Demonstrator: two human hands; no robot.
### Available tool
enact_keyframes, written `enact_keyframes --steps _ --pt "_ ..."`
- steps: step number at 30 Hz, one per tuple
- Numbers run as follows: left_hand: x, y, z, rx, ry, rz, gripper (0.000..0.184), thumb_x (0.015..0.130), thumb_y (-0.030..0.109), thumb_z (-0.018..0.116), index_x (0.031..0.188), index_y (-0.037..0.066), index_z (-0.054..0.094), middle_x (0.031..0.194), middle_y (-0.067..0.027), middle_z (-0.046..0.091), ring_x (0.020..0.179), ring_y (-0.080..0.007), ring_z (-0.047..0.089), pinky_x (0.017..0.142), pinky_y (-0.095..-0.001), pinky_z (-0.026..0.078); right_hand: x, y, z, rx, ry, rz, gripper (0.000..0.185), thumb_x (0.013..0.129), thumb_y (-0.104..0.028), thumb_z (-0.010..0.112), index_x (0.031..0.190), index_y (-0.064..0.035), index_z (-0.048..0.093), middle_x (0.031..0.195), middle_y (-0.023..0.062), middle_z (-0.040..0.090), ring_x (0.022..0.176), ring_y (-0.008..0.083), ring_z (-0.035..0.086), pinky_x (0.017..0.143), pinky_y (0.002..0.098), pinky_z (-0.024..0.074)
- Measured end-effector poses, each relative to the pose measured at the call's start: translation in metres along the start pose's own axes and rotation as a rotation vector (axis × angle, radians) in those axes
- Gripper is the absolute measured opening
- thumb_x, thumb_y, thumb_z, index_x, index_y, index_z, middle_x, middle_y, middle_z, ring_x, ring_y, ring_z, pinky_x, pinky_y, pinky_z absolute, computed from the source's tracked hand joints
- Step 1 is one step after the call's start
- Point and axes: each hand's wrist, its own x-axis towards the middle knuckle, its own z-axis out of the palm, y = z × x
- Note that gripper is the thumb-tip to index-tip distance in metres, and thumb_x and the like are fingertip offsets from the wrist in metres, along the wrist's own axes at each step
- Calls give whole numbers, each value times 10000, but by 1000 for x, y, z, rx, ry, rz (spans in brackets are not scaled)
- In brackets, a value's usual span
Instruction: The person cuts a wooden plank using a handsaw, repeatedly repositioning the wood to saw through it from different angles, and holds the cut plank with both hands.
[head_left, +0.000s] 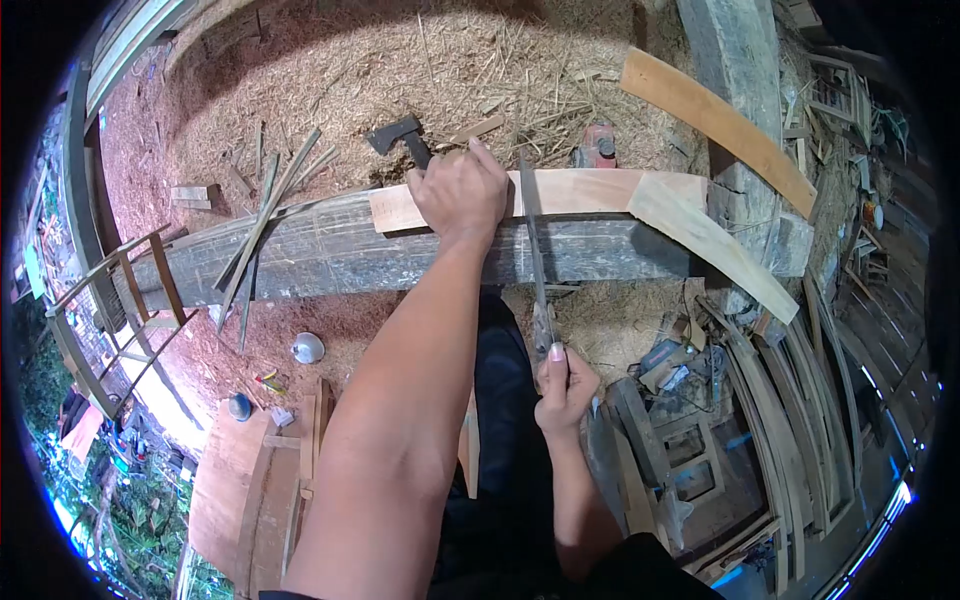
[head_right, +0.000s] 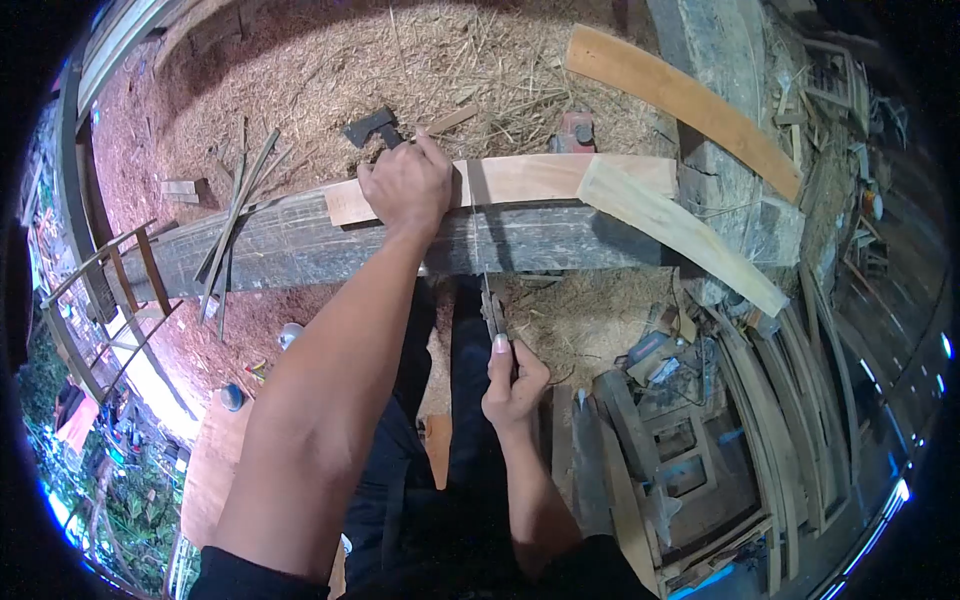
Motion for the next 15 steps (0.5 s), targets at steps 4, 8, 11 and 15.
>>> enact_keyframes --steps 4,8,11,15 --pt "-1 -2 2 22 -62 3 477 1001 304 492 688 70 766 744 -132 742 756 -286 707 824 -443 422 12 -41 23 -123 47 42 462 1056 -262 579 675 -6 532 558 15 456 537 91 427 508 319 307" --pt "-1 -1 1 21 -36 -5 485 1011 313 477 710 74 773 752 -133 743 766 -293 708 834 -443 430 32 -58 39 -328 47 -77 437 1050 -263 598 712 6 530 564 98 387 549 141 350 519 365 304" --pt "2 1 -6 8 -106 -47 492 1020 312 462 728 72 777 747 -136 741 759 -298 708 856 -442 424 25 -67 35 -276 17 -50 393 1034 -224 623 733 0 509 574 77 376 541 134 354 516 365 303" --pt "7 3 -7 -19 -132 -56 490 1019 299 466 720 64 775 751 -148 744 756 -307 708 865 -443 416 33 -67 43 -301 44 -64 403 1026 -214 626 716 7 496 570 74 396 565 119 373 530 375 316"
